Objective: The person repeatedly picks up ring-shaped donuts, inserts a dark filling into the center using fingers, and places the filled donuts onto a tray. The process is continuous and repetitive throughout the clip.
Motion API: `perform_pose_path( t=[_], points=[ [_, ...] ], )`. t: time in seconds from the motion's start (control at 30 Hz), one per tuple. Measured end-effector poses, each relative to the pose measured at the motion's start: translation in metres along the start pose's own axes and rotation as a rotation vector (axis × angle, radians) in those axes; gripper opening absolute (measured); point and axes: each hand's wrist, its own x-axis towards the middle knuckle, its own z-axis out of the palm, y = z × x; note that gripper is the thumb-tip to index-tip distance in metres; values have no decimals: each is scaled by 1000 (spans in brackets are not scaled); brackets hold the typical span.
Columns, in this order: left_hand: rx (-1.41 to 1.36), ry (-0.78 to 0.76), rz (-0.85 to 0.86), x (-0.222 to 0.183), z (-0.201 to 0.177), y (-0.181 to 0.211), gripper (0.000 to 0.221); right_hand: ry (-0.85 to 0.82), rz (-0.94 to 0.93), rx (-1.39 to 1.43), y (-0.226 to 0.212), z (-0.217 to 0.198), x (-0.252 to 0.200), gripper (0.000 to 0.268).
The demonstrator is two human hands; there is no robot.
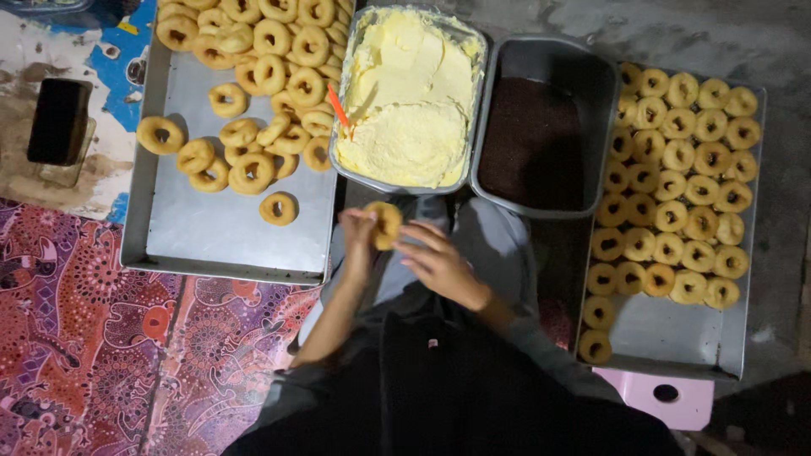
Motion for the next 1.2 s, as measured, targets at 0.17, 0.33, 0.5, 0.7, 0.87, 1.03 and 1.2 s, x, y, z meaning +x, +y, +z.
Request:
perform_pose_path(
  t=[0.17,0.33,0.5,0.7,0.87,1.03,1.2],
  points=[
    [-210,-125,-105,-39,47,29,36,212,570,379,0,-20,54,28],
    [-417,-118,-347,-24,38,32,48,61,351,361,20,-14,45,38],
    [-426,-21,-321,17,6,20,59,-72,68,24,34,22,100,37],
    [-502,84,-241,67,-28,-9,52,-25,159,-119,63,35,168,30],
    [-521,9,-179,93,-38,-29,48,-135,-93,72,54,45,148,37],
    [-620,-11,-148,78,-23,-16,41,1,105,-258,75,24,167,39],
    [-588,29,-167,72,-12,1,55,-132,27,188,59,31,158,34]
  ],
)
